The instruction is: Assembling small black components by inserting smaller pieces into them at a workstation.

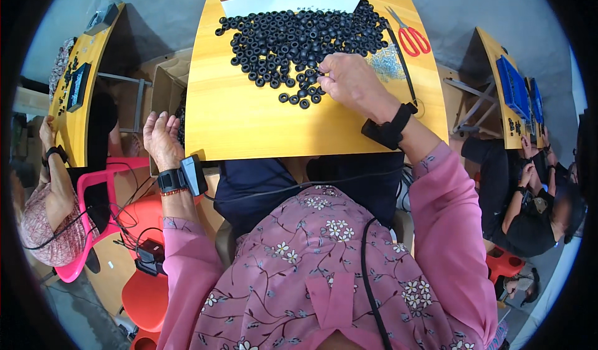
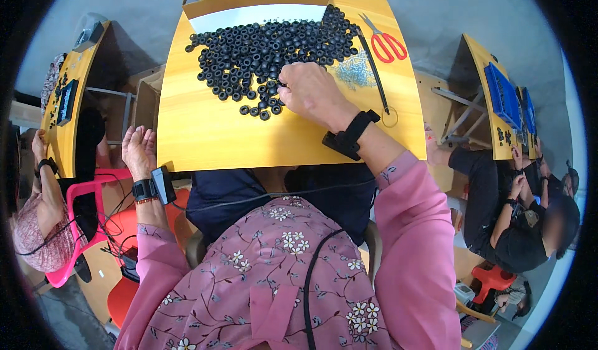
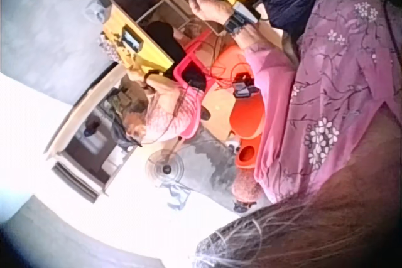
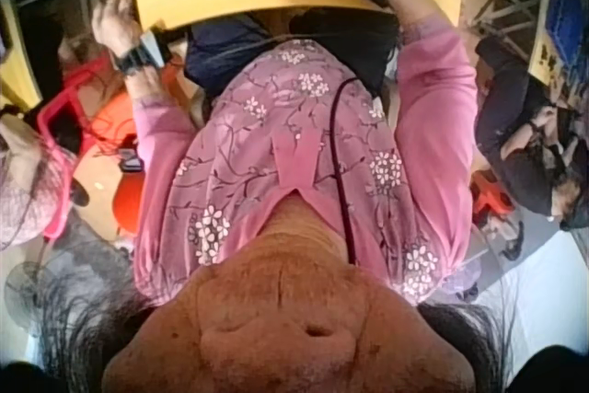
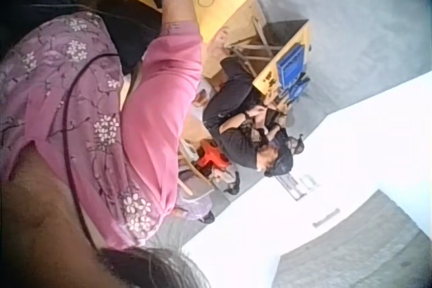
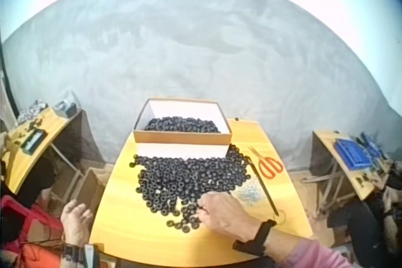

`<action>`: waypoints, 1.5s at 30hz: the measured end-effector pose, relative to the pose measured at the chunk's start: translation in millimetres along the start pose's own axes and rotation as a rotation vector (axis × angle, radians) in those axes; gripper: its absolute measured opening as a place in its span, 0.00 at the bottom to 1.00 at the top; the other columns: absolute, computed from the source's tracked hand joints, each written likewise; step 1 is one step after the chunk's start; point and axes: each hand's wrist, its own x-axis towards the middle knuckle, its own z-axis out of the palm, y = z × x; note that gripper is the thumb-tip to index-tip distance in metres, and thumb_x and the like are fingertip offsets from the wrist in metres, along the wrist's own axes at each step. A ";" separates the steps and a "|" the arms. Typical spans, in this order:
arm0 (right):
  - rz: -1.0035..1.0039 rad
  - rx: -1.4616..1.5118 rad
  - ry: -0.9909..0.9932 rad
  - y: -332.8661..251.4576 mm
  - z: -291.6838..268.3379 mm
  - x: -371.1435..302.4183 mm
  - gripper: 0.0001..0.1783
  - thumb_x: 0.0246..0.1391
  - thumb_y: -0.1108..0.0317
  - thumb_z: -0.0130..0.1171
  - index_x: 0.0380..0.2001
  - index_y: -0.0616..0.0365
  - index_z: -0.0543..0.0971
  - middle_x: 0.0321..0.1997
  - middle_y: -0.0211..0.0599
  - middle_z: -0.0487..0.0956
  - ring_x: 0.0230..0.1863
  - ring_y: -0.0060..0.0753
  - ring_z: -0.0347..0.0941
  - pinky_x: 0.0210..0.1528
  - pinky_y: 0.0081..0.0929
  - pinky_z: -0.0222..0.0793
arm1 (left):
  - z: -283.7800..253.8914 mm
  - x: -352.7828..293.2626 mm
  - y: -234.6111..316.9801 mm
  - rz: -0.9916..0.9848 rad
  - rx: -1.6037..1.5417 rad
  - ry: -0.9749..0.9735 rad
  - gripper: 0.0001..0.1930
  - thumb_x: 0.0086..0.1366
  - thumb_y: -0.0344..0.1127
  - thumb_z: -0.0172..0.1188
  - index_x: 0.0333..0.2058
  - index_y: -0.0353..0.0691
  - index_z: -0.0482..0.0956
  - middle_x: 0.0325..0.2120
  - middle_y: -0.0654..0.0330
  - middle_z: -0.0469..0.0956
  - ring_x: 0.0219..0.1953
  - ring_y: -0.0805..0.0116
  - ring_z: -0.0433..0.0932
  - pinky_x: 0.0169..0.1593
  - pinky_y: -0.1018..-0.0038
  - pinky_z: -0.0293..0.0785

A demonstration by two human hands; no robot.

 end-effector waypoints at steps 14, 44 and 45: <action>-0.013 0.202 0.201 -9.5 -6.3 -18.3 0.10 0.46 0.74 0.66 0.32 0.61 0.77 0.27 0.43 0.77 0.28 0.45 0.78 0.31 0.38 0.73 | 81.1 -102.6 41.1 0.332 0.208 -0.436 0.10 0.68 0.26 0.60 0.47 0.32 0.79 0.37 0.55 0.83 0.34 0.75 0.79 0.38 0.79 0.75; 0.311 0.162 0.382 67.7 -55.1 -104.9 0.07 0.52 0.74 0.59 0.34 0.65 0.80 0.34 0.51 0.80 0.38 0.56 0.77 0.42 0.44 0.73 | 159.1 -207.8 -32.5 -0.132 0.346 -1.185 0.05 0.71 0.27 0.57 0.42 0.32 0.75 0.30 0.61 0.78 0.28 0.76 0.76 0.36 0.78 0.77; 0.293 0.153 0.361 70.2 -54.2 -100.0 0.07 0.52 0.73 0.59 0.34 0.65 0.80 0.34 0.52 0.80 0.39 0.56 0.77 0.43 0.45 0.73 | 158.0 -207.1 -32.6 -0.132 0.329 -1.188 0.05 0.71 0.27 0.57 0.42 0.32 0.75 0.30 0.61 0.78 0.28 0.76 0.76 0.36 0.78 0.77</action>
